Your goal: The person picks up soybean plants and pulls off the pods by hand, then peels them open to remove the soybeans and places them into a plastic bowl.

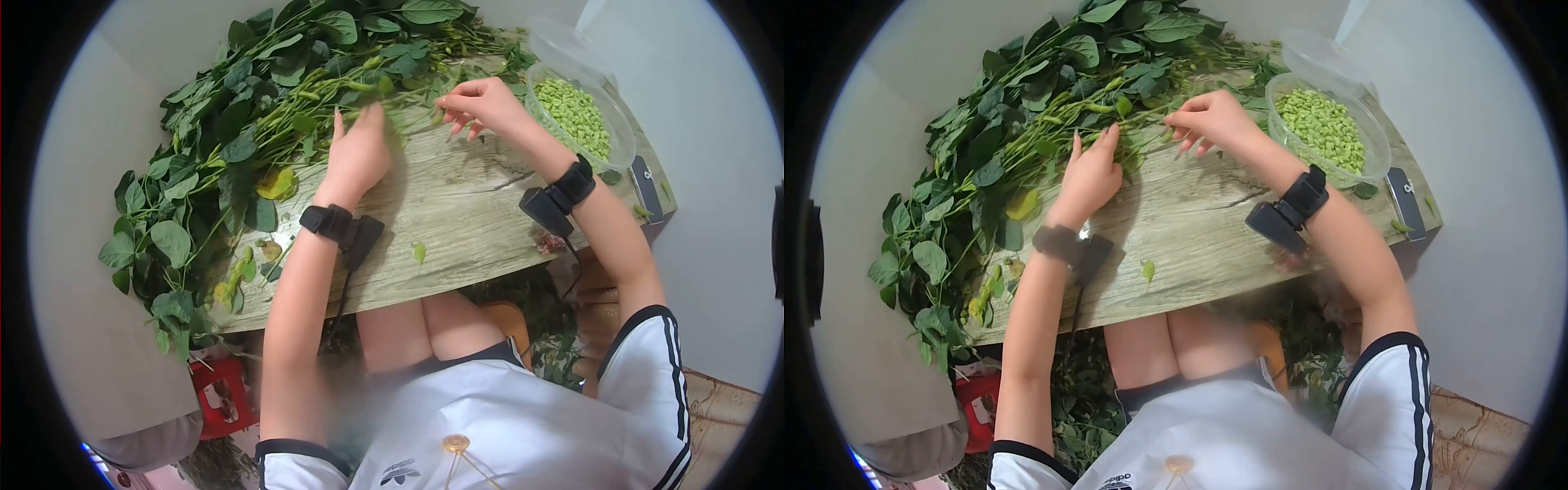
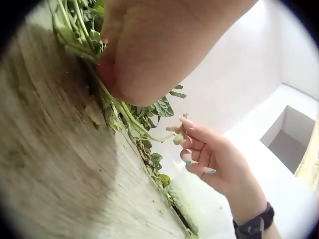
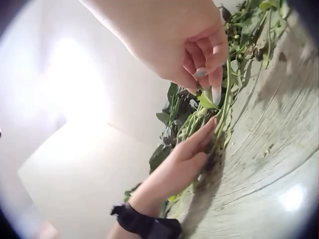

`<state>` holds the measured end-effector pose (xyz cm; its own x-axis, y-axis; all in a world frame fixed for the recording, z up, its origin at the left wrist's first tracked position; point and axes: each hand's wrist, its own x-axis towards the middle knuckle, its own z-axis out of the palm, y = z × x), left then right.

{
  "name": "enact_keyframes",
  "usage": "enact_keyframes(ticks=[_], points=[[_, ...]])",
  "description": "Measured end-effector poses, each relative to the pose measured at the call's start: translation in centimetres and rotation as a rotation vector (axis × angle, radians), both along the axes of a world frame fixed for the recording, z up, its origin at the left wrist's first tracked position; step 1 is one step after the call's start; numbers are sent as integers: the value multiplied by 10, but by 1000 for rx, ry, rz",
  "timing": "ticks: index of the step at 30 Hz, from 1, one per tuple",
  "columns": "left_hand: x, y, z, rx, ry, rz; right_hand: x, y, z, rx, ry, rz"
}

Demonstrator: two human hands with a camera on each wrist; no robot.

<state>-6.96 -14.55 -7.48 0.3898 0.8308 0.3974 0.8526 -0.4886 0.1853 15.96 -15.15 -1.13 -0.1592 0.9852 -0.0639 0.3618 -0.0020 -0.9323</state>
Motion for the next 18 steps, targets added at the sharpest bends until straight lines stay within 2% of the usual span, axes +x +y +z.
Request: enact_keyframes(ticks=[1, 2, 3, 5, 7, 9, 10, 13, 17, 18], points=[[1, -1, 6, 31, -46, -12, 3, -2, -3, -1, 1, -3], [1, -5, 10, 185, -116, -75, 6, -4, -6, -41, 110, 12], [3, -14, 23, 181, -116, -78, 8, -7, -9, -81, 220, 27], [9, -30, 42, -3, -434, -133, 7, -14, -11, -82, 264, 40], [11, -31, 34, 63, -500, -193, 5, -20, -12, -84, 308, 53], [10, -36, 32, -590, -812, -241, 3, -21, -15, 2, 305, 124], [12, -39, 33, -747, -983, -319, 0, -22, -18, -13, 340, 97], [14, -46, 36, -831, -1068, -367, 0, -24, -20, 19, 265, 118], [13, -45, 28, -797, -1059, -292, -1, -25, -27, 16, 265, 183], [12, -44, 28, -806, -1044, -274, -1, -25, -30, 74, 317, 102]])
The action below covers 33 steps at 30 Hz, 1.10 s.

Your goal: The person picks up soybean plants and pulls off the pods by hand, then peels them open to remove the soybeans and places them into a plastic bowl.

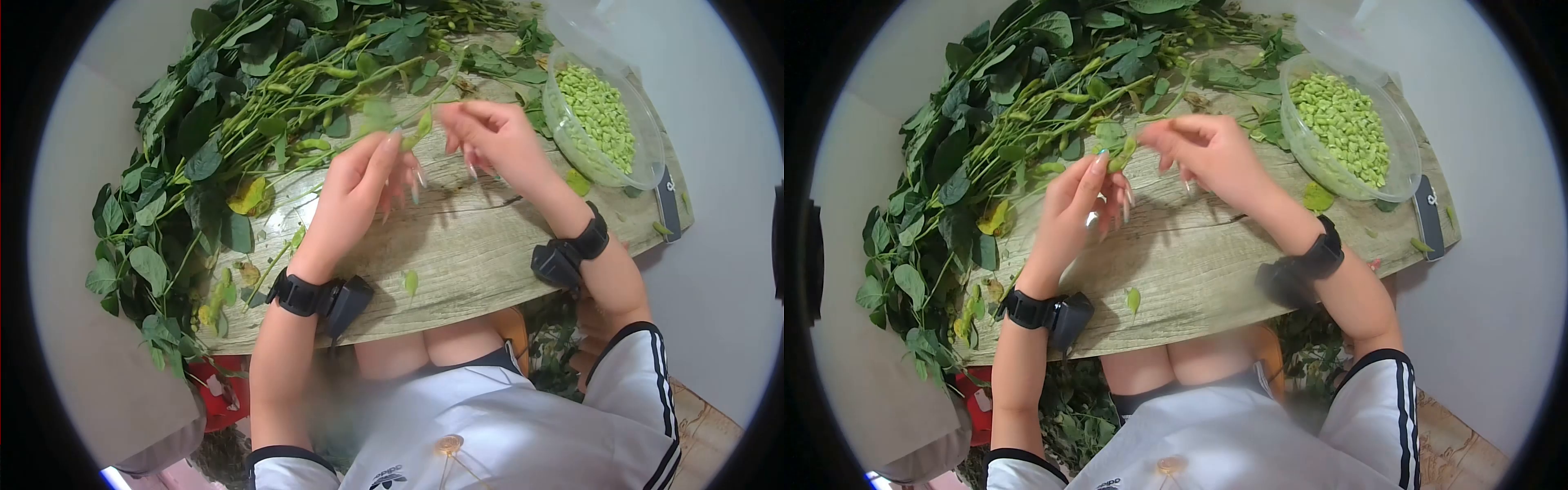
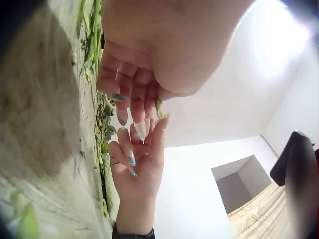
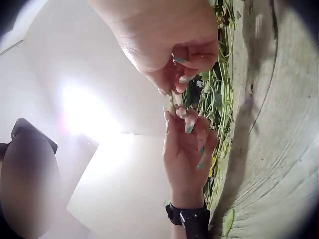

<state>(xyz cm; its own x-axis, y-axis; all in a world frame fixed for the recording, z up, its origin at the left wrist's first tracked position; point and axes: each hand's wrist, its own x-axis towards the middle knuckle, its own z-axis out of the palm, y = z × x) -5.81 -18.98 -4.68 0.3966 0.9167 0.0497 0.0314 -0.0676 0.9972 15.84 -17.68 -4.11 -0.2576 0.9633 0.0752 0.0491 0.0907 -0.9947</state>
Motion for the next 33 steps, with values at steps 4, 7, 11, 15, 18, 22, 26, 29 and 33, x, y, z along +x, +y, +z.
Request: enact_keyframes(ticks=[4, 7, 11, 15, 18, 22, 26, 29, 33], points=[[0, -3, 0, -60, 40, 35, 0, -2, 0, 516, -128, -337], [4, -8, 7, -91, 73, 63, 11, -4, 4, 662, -363, -110], [1, -10, 3, -108, 60, 7, 11, -1, -5, 907, -512, 10], [2, -15, 3, -74, 19, -7, 9, -2, -8, 926, -488, 23], [2, -15, 3, -83, -33, -54, 8, -4, -6, 973, -499, -10], [1, -14, 4, -205, -132, -127, 7, -5, -1, 1045, -514, -80], [-1, -11, -3, -212, -149, -198, 8, -7, 0, 1040, -521, -83], [-1, -12, -1, -286, -172, -231, 8, -7, 0, 1059, -530, -82], [-1, -12, -6, -342, -218, -266, 9, -7, -1, 1071, -548, -68]])
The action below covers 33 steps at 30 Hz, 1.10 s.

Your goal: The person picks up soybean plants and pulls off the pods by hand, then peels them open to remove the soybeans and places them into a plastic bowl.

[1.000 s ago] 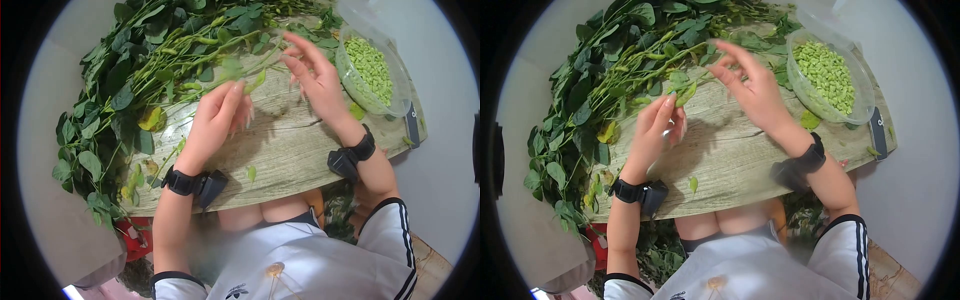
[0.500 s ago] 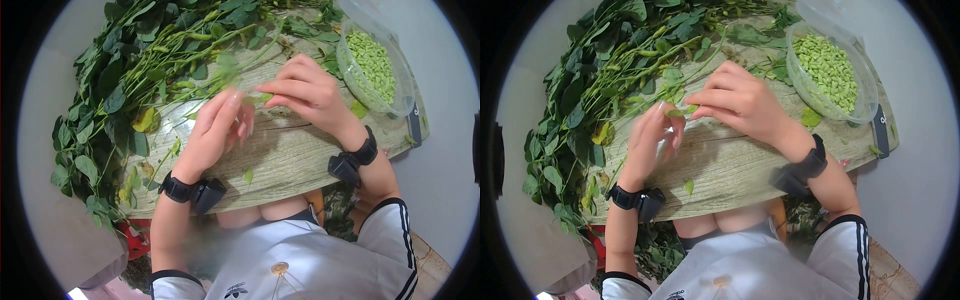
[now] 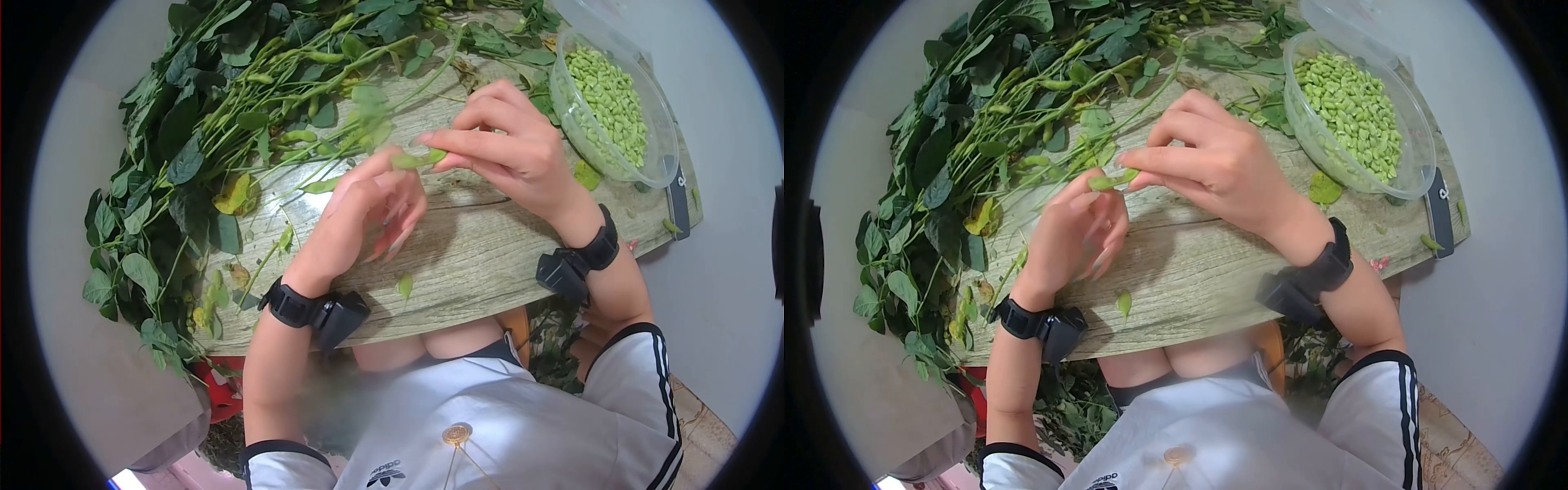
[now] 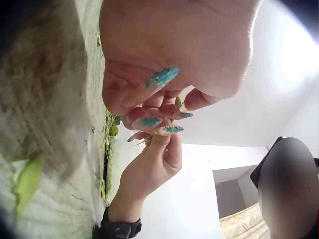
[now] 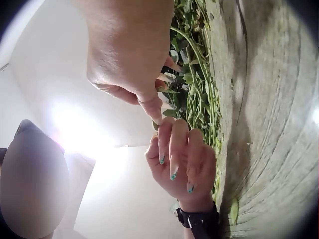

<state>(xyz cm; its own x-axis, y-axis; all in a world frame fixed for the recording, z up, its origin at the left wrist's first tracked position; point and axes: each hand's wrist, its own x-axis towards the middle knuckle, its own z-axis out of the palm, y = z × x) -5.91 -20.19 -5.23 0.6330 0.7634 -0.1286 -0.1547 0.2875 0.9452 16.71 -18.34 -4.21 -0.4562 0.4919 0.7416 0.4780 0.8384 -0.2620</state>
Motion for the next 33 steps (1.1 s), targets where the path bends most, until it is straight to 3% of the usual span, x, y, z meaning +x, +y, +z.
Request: enact_keyframes(ticks=[33], points=[[7, 0, -4, -60, 129, 62, -13, -6, -17, -109, -191, 40]])
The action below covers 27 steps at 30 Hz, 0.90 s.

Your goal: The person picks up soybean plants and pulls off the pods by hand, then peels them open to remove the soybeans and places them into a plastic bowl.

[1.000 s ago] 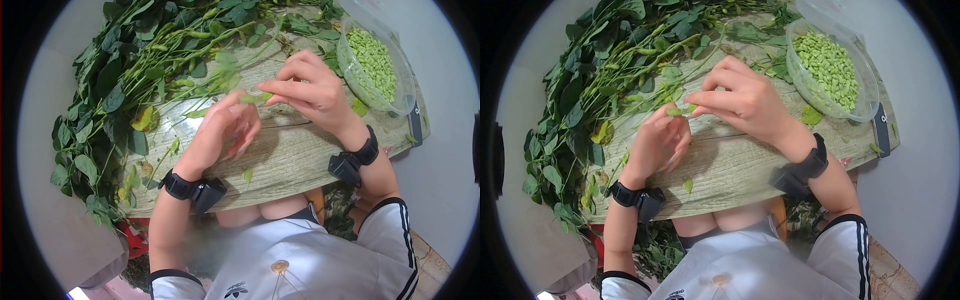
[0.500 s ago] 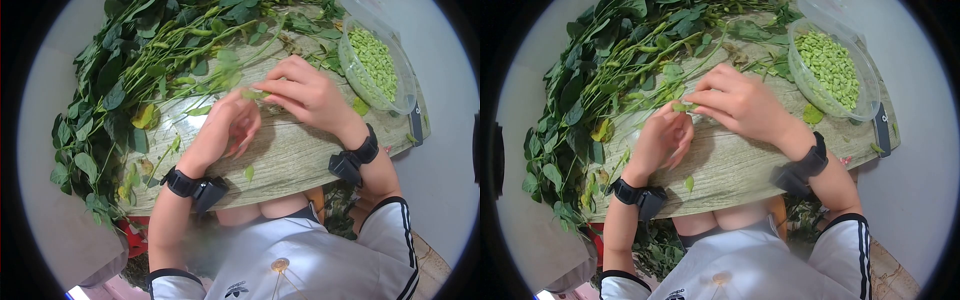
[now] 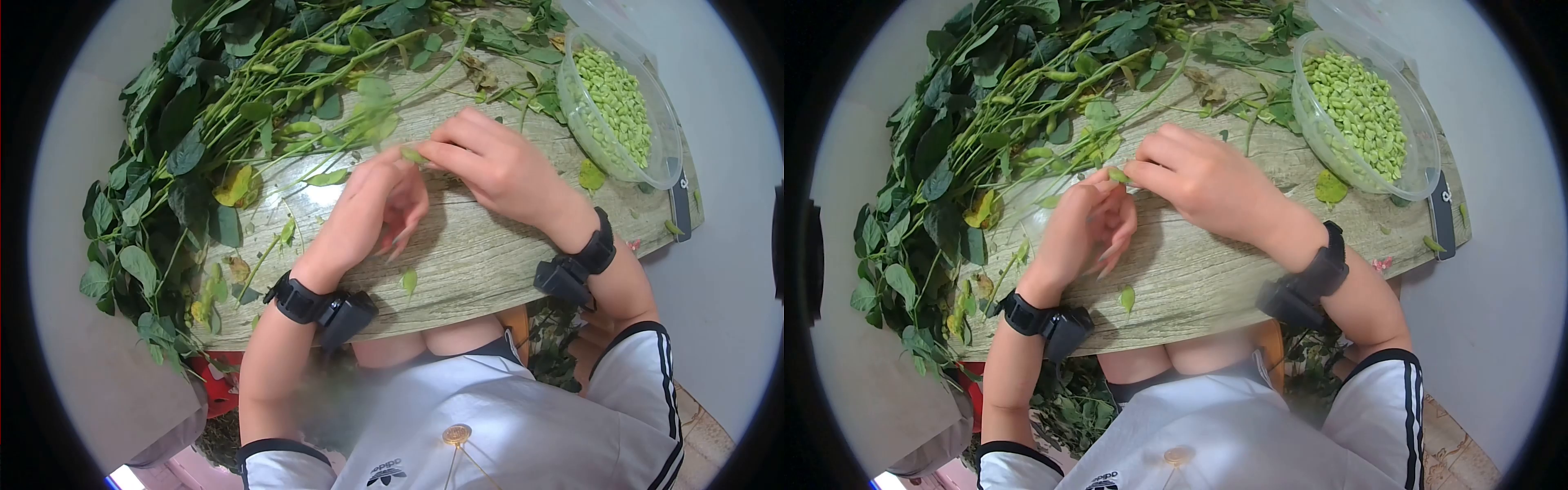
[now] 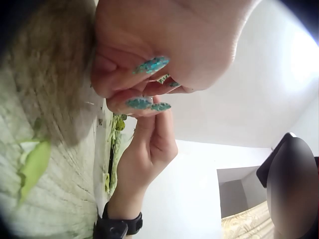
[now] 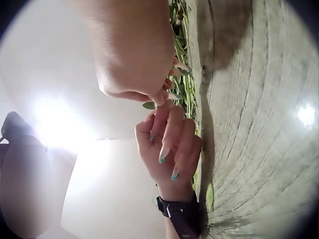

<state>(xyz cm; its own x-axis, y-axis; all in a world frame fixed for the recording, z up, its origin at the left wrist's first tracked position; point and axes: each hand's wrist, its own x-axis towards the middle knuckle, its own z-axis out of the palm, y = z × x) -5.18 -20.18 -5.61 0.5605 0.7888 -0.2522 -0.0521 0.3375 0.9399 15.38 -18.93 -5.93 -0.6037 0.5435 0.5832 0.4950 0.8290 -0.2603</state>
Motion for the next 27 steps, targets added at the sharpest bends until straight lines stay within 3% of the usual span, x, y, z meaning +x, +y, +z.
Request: enact_keyframes(ticks=[8, 14, 16, 27], points=[[1, -1, -2, -81, -55, -18, -6, -2, -4, 32, -10, -5], [4, -3, -1, -69, -147, 47, -15, -4, 0, -15, 122, 5], [0, -1, -3, -77, -191, -19, -14, -3, 0, -34, 153, 23], [-2, 0, -1, -45, -132, -74, -5, -5, 3, -57, 120, 59]])
